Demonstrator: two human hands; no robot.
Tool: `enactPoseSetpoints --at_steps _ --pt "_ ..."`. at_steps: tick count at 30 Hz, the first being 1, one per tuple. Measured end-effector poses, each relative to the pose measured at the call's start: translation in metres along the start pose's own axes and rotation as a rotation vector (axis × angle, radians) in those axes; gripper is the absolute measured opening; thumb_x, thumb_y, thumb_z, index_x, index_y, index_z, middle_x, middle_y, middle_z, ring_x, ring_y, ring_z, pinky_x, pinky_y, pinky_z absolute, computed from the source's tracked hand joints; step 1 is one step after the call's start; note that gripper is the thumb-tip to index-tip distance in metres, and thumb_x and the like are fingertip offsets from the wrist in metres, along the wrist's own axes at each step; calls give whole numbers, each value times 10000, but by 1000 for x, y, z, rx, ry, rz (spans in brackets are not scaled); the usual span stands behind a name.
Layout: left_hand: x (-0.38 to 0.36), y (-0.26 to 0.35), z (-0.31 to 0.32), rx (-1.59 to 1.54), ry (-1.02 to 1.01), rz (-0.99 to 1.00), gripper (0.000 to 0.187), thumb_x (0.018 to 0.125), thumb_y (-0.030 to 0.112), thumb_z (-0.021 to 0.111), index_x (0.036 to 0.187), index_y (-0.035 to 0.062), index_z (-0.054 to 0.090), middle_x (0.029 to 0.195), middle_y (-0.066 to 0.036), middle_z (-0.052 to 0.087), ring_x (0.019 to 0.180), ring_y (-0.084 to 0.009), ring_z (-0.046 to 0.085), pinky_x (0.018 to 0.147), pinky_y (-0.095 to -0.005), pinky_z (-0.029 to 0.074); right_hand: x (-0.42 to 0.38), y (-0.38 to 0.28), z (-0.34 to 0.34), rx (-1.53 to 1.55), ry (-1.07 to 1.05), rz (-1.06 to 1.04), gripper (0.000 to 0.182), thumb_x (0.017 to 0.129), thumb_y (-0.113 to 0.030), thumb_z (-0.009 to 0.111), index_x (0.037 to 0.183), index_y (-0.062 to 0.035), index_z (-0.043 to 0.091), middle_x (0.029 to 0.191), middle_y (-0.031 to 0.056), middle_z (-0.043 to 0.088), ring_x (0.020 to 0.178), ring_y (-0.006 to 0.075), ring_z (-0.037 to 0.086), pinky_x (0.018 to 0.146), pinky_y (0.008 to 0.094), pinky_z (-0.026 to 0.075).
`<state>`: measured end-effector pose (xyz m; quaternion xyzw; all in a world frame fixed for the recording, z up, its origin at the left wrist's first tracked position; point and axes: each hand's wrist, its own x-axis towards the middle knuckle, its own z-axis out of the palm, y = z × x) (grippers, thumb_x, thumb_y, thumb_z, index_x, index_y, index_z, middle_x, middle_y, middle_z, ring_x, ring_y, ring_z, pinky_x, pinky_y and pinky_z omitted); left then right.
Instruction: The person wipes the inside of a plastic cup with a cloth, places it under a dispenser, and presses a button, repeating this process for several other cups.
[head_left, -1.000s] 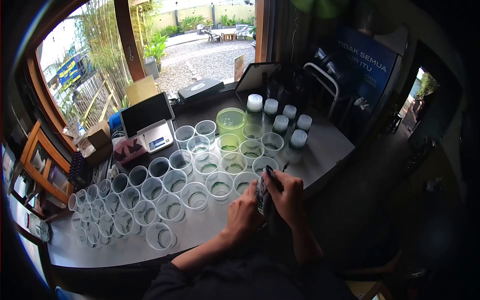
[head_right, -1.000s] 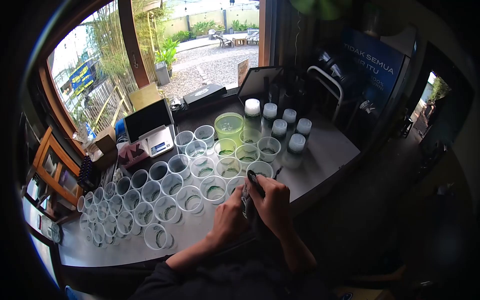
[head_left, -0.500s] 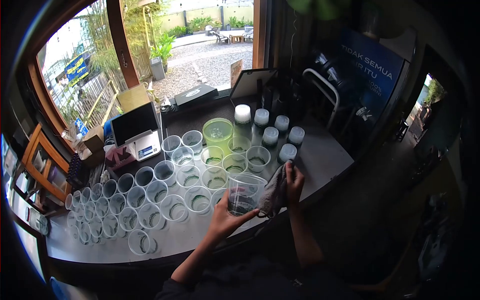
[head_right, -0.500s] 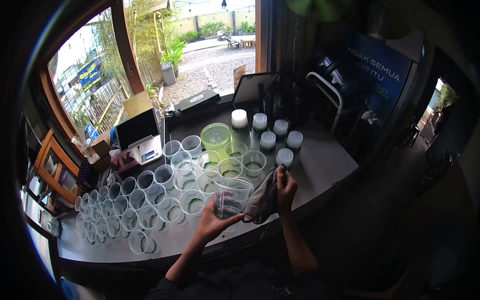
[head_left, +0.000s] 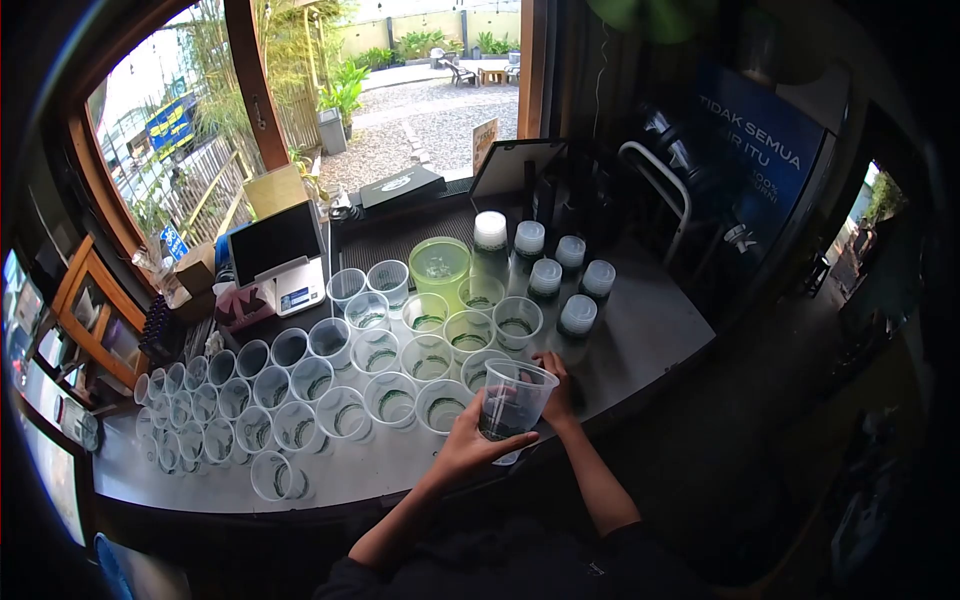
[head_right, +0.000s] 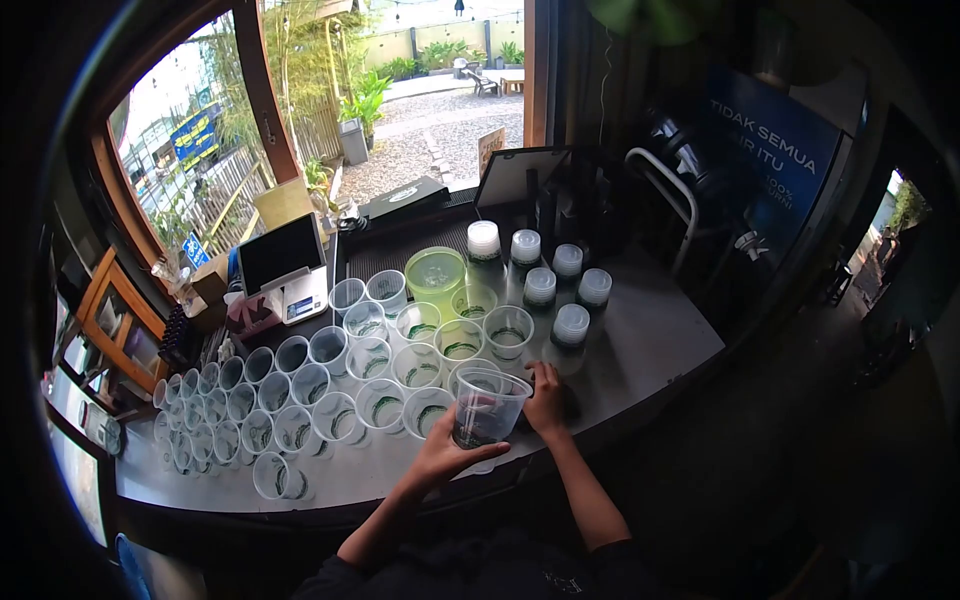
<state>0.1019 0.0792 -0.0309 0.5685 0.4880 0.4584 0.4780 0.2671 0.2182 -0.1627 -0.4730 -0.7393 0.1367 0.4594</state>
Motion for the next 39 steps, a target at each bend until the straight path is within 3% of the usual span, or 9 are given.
enactPoseSetpoints --at_steps 5,9,13,18,21,24,34,37,39 --pt "-6 1 -2 -51 43 16 731 684 321 866 1226 9 489 1108 -131 613 1028 -191 596 927 -330 463 13 -51 -29 29 259 -63 74 825 -31 578 888 -28 616 905 132 605 897 327 576 806 401 450" --pt "-13 9 -14 -66 75 -10 795 680 297 871 1282 15 435 1122 -131 598 1043 -191 588 925 -329 462 15 -94 -57 334 396 -22 173 899 -162 559 898 -3 628 883 110 646 875 238 612 752 355 476" --pt "-26 12 -36 -175 84 54 881 676 245 877 1349 25 353 1168 -126 554 1071 -181 568 912 -310 457 27 -155 -69 676 142 -252 468 913 -443 561 1129 -30 613 1174 161 587 1082 253 589 817 371 523" --pt "-67 25 -77 -369 72 214 682 959 395 492 1470 79 169 1351 -199 406 1255 -261 419 1059 -391 313 19 -223 -44 877 -270 -233 589 801 -431 725 1227 -56 568 1405 200 377 1262 315 460 872 414 541" --pt "-96 31 -117 -247 130 162 667 963 373 496 1473 94 169 1391 -194 378 1262 -269 412 1058 -394 315 12 -248 -13 961 -363 -258 544 722 -265 820 1170 -52 597 1407 226 376 1228 337 511 900 423 529" --pt "-125 26 -165 43 279 277 613 934 352 551 1428 70 324 1387 -185 389 1254 -307 417 1061 -405 314 5 -286 22 1022 -379 -335 482 680 -166 837 1095 -43 625 1405 242 389 1145 349 589 932 426 513" --pt "-239 20 -340 289 490 322 720 788 344 750 1346 17 433 1312 -175 485 1211 -297 494 975 -423 404 -25 -448 144 837 -495 -474 409 651 -140 859 999 -53 662 1367 214 469 1224 341 530 990 445 476" --pt "-265 21 -375 131 473 256 812 786 272 759 1426 9 334 1355 -149 459 1309 -254 409 1093 -412 294 -32 -488 164 771 -552 -455 406 648 -149 864 992 -62 666 1332 192 511 1240 322 520 1007 444 458" --pt "-281 23 -391 174 517 262 742 794 317 744 1376 11 400 1327 -157 469 1263 -277 450 1045 -416 349 -31 -509 172 734 -612 -465 403 649 -149 863 992 -71 669 1336 186 509 1248 322 510 1015 449 449"
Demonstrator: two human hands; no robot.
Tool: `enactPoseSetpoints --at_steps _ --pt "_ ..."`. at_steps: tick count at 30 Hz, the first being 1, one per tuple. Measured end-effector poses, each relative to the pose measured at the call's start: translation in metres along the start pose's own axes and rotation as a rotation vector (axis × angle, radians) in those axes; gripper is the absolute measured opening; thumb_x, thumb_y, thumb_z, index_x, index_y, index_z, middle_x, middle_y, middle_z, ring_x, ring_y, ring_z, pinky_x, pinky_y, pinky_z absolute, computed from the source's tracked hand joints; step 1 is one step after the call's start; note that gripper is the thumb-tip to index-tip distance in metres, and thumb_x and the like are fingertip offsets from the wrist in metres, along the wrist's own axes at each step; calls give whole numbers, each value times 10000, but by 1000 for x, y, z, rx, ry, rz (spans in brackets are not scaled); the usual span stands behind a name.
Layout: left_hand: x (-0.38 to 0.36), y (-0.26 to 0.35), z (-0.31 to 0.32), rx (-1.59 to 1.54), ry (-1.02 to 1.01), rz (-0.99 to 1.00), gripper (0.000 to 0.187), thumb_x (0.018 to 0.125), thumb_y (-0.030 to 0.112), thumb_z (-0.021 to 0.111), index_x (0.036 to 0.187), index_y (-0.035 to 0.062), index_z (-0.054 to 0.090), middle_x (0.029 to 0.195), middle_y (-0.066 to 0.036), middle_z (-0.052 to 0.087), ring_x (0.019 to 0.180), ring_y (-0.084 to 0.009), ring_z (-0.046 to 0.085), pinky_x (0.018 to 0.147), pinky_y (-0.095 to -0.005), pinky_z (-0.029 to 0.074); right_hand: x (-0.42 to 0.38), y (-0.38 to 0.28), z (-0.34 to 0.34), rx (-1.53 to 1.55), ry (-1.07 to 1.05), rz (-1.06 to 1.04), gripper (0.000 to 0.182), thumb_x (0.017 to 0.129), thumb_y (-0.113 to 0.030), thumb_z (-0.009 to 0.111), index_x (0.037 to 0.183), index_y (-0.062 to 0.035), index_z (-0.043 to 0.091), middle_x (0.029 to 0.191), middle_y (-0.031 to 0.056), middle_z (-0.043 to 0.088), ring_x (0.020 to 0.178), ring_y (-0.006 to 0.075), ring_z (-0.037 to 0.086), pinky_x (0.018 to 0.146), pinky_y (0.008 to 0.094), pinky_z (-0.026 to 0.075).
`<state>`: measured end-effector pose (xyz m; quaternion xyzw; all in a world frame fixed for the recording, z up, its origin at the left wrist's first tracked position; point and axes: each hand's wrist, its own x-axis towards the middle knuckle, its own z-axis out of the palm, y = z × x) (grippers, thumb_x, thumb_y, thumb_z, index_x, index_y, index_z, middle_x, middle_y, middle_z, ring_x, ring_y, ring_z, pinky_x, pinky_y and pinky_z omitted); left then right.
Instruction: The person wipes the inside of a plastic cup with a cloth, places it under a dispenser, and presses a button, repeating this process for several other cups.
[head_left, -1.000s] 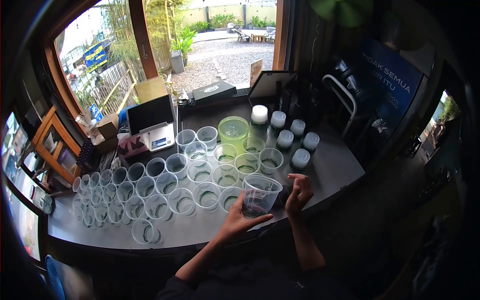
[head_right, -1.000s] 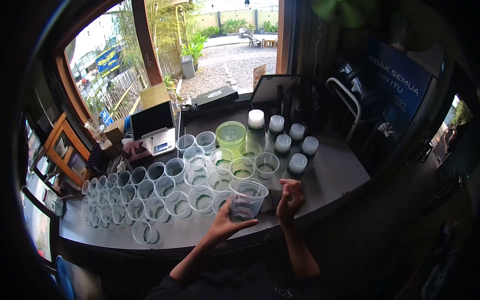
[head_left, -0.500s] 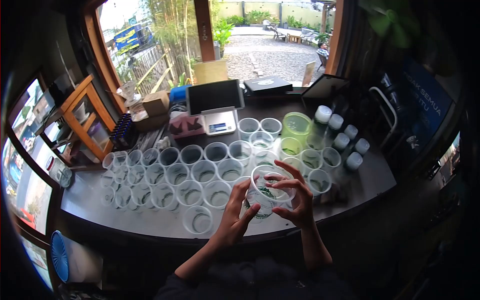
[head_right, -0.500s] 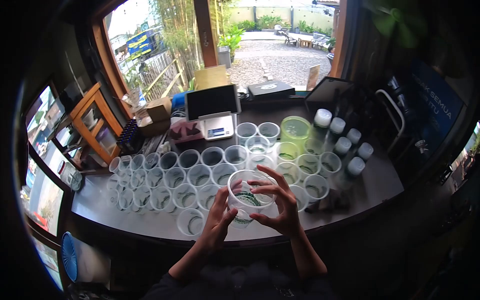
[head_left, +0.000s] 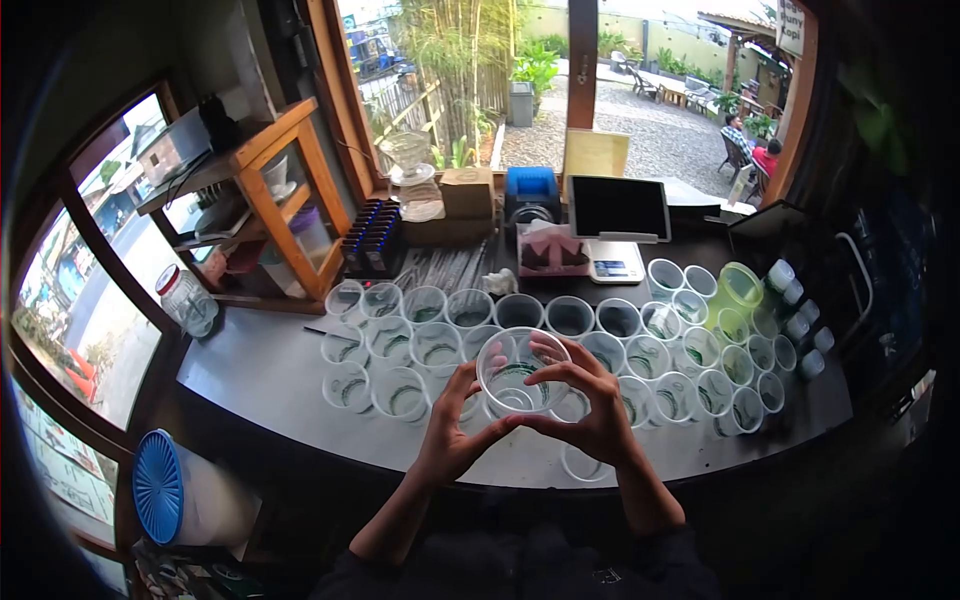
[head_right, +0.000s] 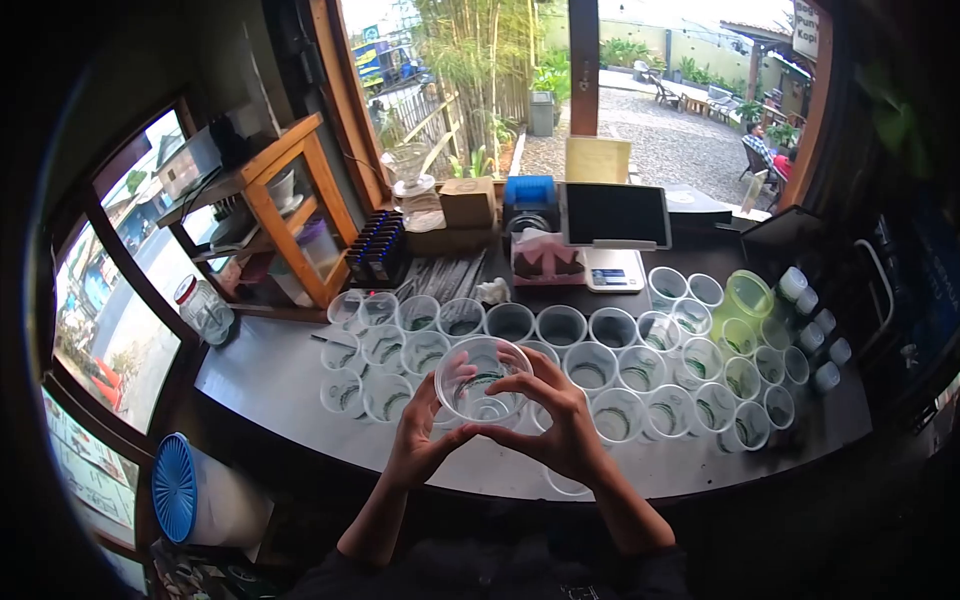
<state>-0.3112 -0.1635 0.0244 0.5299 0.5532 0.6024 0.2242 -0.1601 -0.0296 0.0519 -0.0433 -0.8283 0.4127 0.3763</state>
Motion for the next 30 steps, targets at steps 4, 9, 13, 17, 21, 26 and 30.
enactPoseSetpoints --at_steps 4,9,13,17,21,26,30 --pt "-11 1 -44 101 48 37 739 787 361 739 1360 12 429 1320 -158 466 1245 -284 462 1025 -403 371 32 -14 20 -39 -211 7 372 689 -187 824 1016 -122 660 1367 170 477 1272 364 454 1005 448 427" --pt "-25 7 -73 124 260 58 839 654 355 845 1321 18 464 1201 -138 495 1106 -260 520 962 -382 413 73 -29 49 -111 -528 -117 533 695 -139 779 1163 -139 524 1413 178 375 1290 409 391 1054 475 363" --pt "-35 3 -99 247 467 114 828 594 261 903 1263 2 490 1208 -137 484 1127 -250 522 957 -367 443 106 -32 80 -57 -657 -188 533 730 -156 759 1176 -105 473 1449 180 309 1329 404 366 1066 478 364" --pt "-46 10 -147 120 733 94 834 624 268 890 1283 -20 468 1168 -132 509 1108 -229 520 945 -376 464 124 -38 119 -63 -577 -353 631 790 -170 709 1329 -143 382 1474 225 208 1352 436 312 1056 496 384" --pt "-49 -15 -216 232 900 82 766 703 290 851 1303 2 472 1163 -137 507 1022 -216 535 887 -362 482 141 -45 138 -111 -612 -336 649 817 -198 684 1372 -147 352 1463 245 229 1323 452 344 1051 492 387" --pt "-39 -52 -270 202 841 -41 683 744 284 830 1266 -7 500 1130 -129 519 1011 -199 561 855 -342 513 176 -19 210 -169 -636 -293 506 883 -205 623 1340 -136 419 1445 198 317 1257 421 442 1015 479 432" --pt "-34 -106 -299 425 857 -182 651 717 330 841 1195 -8 556 1119 -165 545 979 -241 591 825 -346 511 211 37 291 -228 -776 -220 426 815 -112 636 1219 -58 510 1281 185 461 1140 370 530 921 423 477"
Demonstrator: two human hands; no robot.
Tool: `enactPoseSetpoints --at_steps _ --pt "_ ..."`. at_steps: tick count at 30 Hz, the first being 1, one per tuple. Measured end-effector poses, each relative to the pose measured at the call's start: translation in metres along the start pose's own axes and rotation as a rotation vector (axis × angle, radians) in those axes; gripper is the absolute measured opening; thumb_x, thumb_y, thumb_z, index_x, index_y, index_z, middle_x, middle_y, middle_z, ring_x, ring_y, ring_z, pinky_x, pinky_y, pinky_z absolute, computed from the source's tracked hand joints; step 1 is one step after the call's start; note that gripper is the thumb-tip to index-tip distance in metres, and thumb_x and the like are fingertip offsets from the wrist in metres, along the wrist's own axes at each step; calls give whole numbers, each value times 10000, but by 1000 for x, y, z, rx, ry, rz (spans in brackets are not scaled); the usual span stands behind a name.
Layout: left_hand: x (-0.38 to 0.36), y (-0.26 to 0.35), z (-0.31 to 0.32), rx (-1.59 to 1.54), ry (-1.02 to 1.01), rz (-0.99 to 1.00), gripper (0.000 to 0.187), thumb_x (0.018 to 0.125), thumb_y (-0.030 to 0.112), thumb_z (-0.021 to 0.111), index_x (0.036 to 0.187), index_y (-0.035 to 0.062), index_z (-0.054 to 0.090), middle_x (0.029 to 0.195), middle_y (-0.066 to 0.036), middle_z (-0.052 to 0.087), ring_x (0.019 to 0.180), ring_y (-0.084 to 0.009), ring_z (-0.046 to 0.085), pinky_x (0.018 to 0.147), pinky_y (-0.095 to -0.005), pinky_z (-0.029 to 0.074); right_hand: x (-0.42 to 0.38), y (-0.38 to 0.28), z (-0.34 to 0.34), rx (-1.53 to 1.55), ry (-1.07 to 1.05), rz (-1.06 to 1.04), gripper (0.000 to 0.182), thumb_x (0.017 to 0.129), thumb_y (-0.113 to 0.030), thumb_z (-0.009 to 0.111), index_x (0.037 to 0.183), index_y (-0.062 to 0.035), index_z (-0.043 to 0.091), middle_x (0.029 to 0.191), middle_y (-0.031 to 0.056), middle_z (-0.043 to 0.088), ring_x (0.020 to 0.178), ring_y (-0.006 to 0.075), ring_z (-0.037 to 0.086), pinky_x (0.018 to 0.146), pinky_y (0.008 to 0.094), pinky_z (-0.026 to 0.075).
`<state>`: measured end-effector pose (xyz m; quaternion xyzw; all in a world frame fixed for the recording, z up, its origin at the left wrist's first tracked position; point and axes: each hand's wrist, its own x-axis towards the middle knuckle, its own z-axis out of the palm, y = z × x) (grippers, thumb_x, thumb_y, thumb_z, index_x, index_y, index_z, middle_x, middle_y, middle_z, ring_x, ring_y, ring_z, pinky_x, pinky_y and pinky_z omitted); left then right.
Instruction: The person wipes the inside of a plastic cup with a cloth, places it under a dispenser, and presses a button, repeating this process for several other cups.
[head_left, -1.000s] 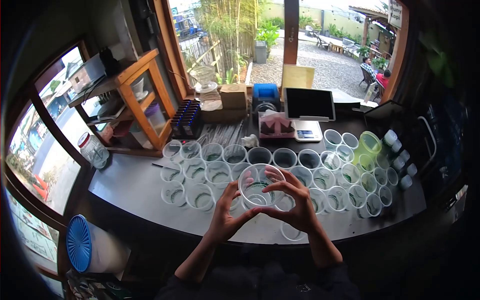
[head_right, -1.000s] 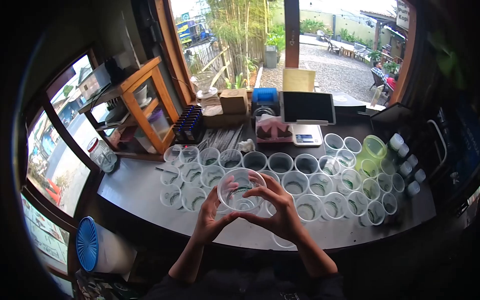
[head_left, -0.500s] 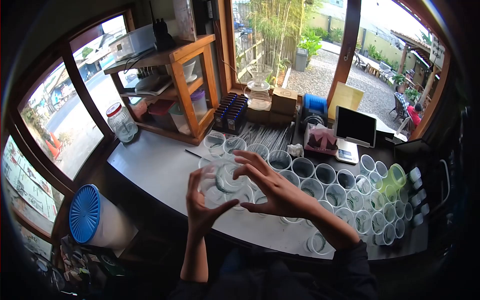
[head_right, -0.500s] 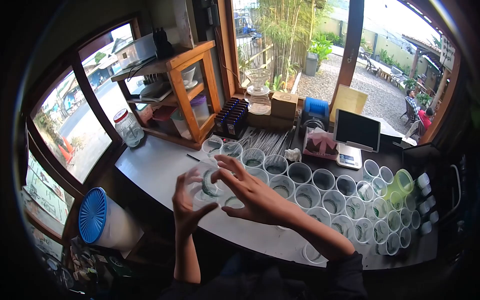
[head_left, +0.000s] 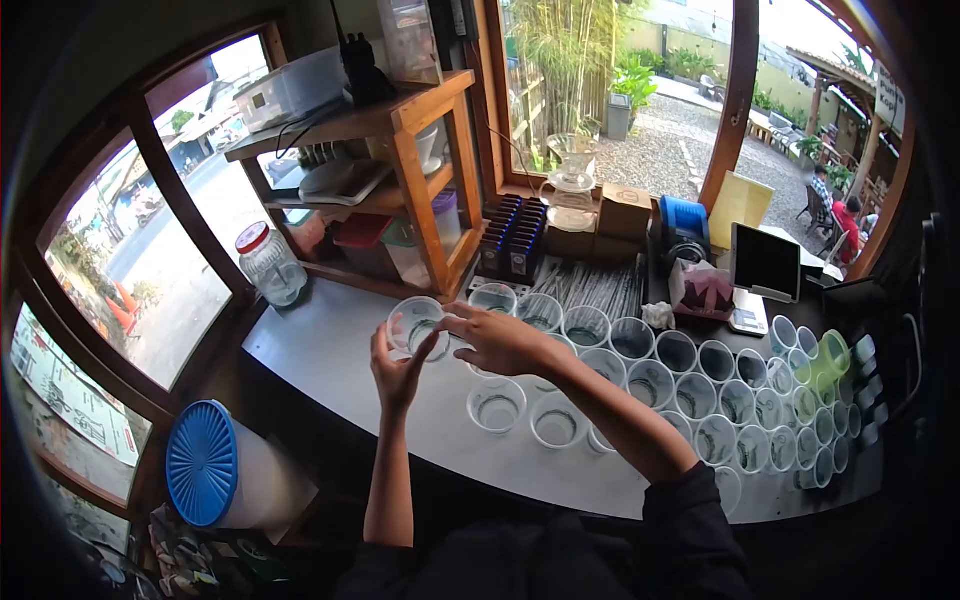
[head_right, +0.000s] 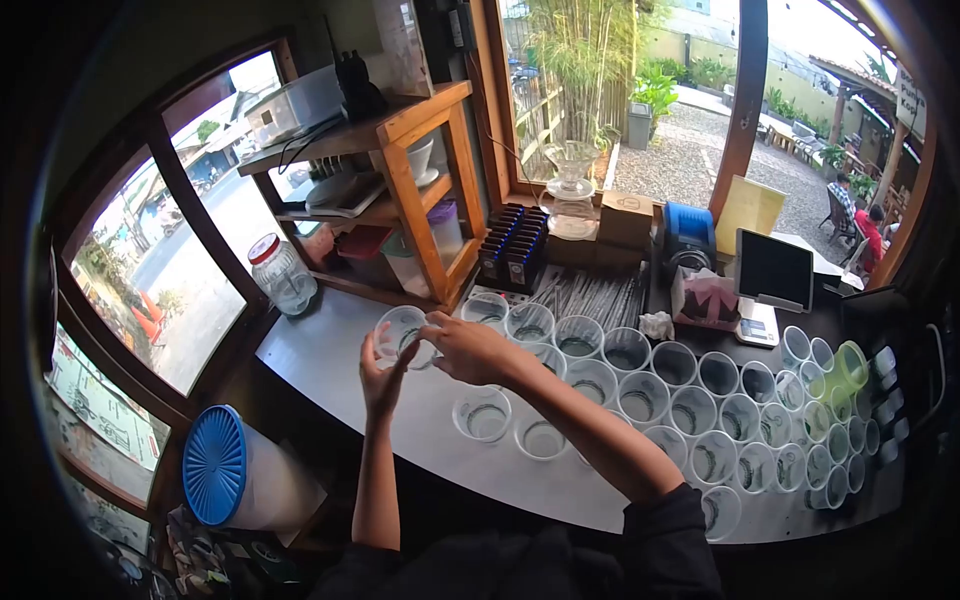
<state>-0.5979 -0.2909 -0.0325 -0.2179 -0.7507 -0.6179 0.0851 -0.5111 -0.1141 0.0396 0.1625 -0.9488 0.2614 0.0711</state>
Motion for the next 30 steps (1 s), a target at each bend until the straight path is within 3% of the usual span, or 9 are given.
enactPoseSetpoints --at_steps 2,6,8,12,17,21,24,27,30 --pt "14 -46 5 51 22 -25 729 676 465 833 1167 -9 577 1045 -164 567 921 -266 601 825 -368 488 20 14 12 -35 -74 38 386 834 -137 620 1198 -37 542 1245 167 499 1114 351 549 920 429 468" --pt "16 -64 20 -40 -96 -181 801 647 521 828 1175 -22 567 1060 -179 556 938 -270 585 822 -376 483 38 40 34 -138 -196 129 374 857 -233 617 1159 -13 599 1206 175 562 1111 345 555 944 424 447" --pt "20 -102 33 81 -115 -45 808 653 542 815 1172 -24 564 1078 -187 550 961 -280 578 818 -377 486 44 51 40 -182 -271 165 370 845 -252 634 1123 -8 625 1162 181 592 1090 347 565 944 417 448" --pt "20 -100 39 44 -262 -99 819 673 558 795 1195 -16 531 1104 -184 548 1005 -287 562 827 -387 482 41 60 44 -200 -294 231 407 840 -305 650 1103 4 637 1114 190 618 1080 343 572 946 406 450" --pt "29 -91 33 -135 -363 -265 753 873 521 615 1371 0 399 1322 -229 436 1157 -269 513 726 -341 589 27 61 36 -152 -158 235 438 851 -351 634 1153 -34 611 1149 170 602 1145 326 541 1015 457 391" --pt "31 -89 39 -329 -436 -401 657 924 434 578 1397 27 372 1274 -191 466 1127 -253 527 752 -340 570 8 39 18 -137 -153 285 479 886 -360 607 1241 -42 556 1249 148 552 1220 311 493 1107 495 291" --pt "28 -94 38 -251 -386 -404 604 927 407 585 1392 70 397 1266 -169 467 1136 -244 516 766 -341 548 -13 30 12 -129 -123 292 476 905 -332 597 1281 -48 528 1300 139 525 1252 303 469 1140 515 235" --pt "27 -93 34 67 -158 -177 526 915 319 615 1356 89 443 1296 -162 467 1218 -282 444 946 -422 417 -45 13 3 -153 -58 284 491 909 -343 594 1299 -57 513 1347 160 476 1286 305 437 1142 514 230" --pt "15 -22 36 -40 -59 -76 473 918 295 597 1324 82 480 1313 -137 469 1272 -288 389 1023 -457 337 -84 -1 -8 -186 17 298 497 912 -350 591 1308 -61 507 1352 179 466 1295 313 428 1143 520 225"
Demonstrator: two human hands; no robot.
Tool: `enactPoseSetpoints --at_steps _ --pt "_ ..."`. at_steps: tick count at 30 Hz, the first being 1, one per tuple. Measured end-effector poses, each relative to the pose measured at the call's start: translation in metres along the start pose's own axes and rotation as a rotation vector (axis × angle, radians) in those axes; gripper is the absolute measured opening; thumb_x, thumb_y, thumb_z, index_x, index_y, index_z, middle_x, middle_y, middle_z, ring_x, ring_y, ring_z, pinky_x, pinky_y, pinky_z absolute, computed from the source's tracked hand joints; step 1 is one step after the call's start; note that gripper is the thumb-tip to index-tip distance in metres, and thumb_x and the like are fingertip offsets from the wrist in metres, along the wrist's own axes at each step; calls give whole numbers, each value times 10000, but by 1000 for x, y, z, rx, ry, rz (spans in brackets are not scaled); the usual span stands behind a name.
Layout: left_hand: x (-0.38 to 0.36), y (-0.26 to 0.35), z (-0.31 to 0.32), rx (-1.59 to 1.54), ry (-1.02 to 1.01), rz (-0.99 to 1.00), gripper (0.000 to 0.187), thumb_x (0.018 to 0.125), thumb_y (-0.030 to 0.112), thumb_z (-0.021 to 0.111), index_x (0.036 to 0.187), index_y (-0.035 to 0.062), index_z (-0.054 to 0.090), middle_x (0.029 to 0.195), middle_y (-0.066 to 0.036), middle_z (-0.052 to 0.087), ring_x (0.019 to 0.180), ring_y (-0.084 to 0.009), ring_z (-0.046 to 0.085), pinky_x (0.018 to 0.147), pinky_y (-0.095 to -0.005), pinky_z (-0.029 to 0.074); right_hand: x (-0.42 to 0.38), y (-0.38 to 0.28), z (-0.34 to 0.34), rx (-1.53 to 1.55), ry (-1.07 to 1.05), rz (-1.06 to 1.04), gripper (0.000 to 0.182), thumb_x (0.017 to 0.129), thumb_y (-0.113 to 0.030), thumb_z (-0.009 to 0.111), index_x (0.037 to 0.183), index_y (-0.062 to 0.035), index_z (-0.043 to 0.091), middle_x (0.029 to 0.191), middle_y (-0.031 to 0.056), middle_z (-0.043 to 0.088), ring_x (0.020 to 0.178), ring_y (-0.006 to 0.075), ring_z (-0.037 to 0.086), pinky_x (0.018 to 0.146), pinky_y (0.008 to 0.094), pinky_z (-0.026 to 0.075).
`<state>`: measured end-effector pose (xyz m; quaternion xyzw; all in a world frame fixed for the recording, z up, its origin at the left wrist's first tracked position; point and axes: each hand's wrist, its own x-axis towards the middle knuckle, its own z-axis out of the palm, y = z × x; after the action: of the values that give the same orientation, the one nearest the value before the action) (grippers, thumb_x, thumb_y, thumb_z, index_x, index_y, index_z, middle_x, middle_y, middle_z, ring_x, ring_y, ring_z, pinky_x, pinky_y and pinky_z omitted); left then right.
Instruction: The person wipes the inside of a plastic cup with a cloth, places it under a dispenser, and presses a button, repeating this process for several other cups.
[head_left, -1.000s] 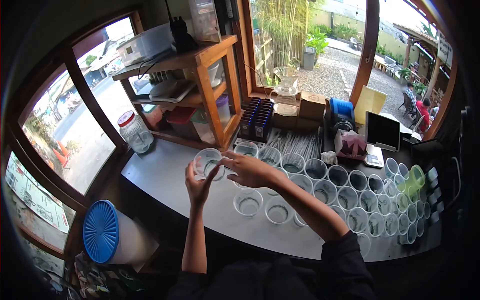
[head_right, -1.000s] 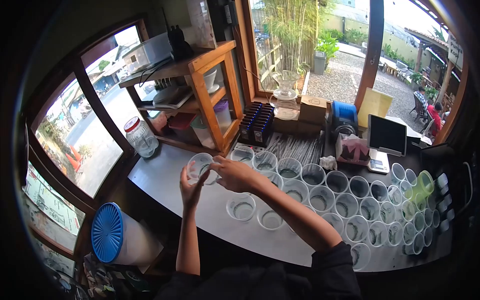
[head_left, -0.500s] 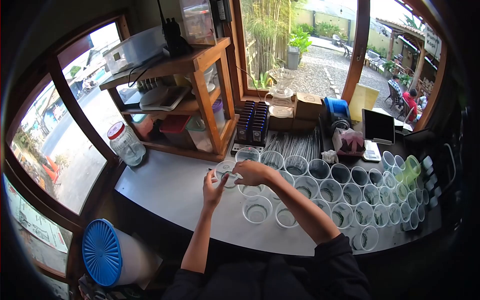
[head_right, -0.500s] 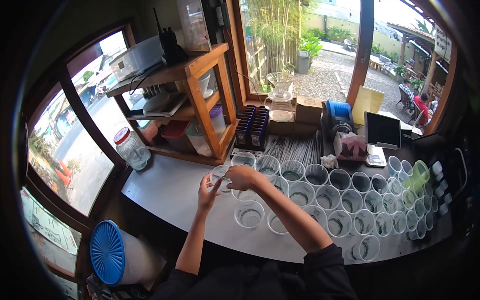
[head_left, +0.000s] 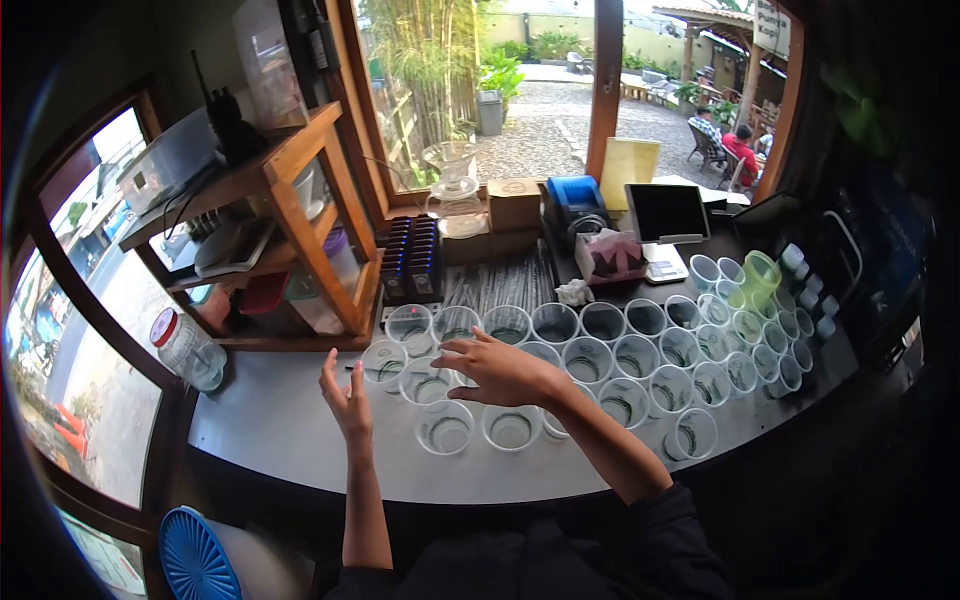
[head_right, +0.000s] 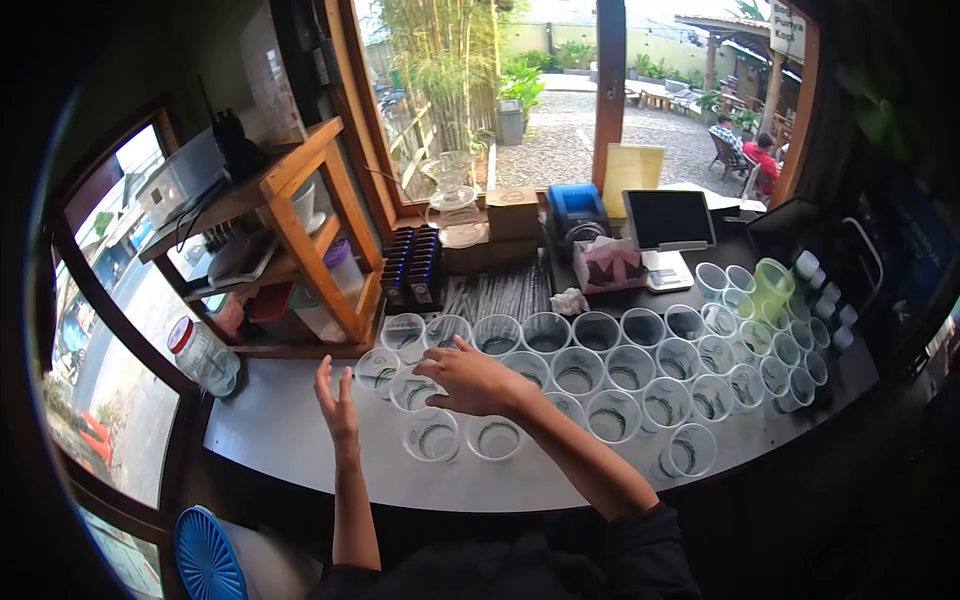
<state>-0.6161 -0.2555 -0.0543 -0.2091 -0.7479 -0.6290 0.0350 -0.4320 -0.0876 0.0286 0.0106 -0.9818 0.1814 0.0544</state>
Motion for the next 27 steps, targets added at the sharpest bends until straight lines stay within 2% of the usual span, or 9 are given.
enactPoseSetpoints --at_steps 4,6,9,11,13,16,18,21,27 --pt "-32 69 24 -36 -135 240 438 924 282 569 1298 66 499 1333 -121 468 1280 -278 395 1021 -452 346 -67 2 -18 -53 72 103 541 909 -379 595 1350 -93 467 1354 188 462 1292 320 432 1132 548 226" --pt "-54 96 42 -66 -266 293 437 920 269 562 1298 59 495 1338 -122 467 1281 -274 401 1020 -450 349 -109 4 -24 -22 78 153 571 894 -357 613 1367 -88 442 1348 170 472 1269 318 458 1097 553 286" --pt "-97 130 75 -251 -568 277 370 901 233 563 1224 54 564 1334 -135 462 1237 -263 462 983 -414 397 -185 4 -40 74 80 194 580 910 -363 595 1396 -110 401 1352 129 479 1231 321 491 1072 538 327" --pt "-130 151 102 -255 -728 277 352 888 227 577 1188 43 586 1335 -145 450 1234 -253 470 945 -383 436 -239 4 -53 147 118 231 586 917 -366 588 1406 -106 396 1307 142 522 1177 326 520 1019 465 388" --pt "-165 170 134 -348 -904 226 342 901 222 591 1183 29 581 1277 -143 514 1144 -245 552 930 -364 456 -296 10 -60 219 224 222 572 913 -351 599 1400 -113 417 1212 153 588 1097 324 559 953 405 428" --pt "-223 198 184 -450 -1163 220 304 929 186 582 1178 12 579 1187 -129 586 1047 -226 622 898 -340 481 -386 10 -73 315 365 378 552 900 -326 625 1382 -123 449 1179 155 605 1039 323 589 926 398 451" --pt "-265 216 215 -458 -1330 259 316 952 175 562 1206 -12 541 1184 -113 593 1077 -200 604 933 -320 450 -446 11 -70 304 497 517 489 889 -259 650 1334 -113 507 1134 146 635 1026 291 617 901 383 474" --pt "-332 242 259 -464 -1485 256 275 955 153 557 1184 0 559 1152 -98 624 1055 -185 624 921 -326 464 -529 18 -56 352 661 685 425 883 -196 657 1280 -84 554 1081 134 662 1028 247 636 889 357 491" --pt "-438 295 348 -492 -1683 223 284 957 197 571 1178 18 579 1131 -77 644 1036 -164 632 905 -320 474 -638 17 -52 418 791 888 386 881 -200 664 1224 -39 590 1112 127 661 1039 210 646 918 338 497"
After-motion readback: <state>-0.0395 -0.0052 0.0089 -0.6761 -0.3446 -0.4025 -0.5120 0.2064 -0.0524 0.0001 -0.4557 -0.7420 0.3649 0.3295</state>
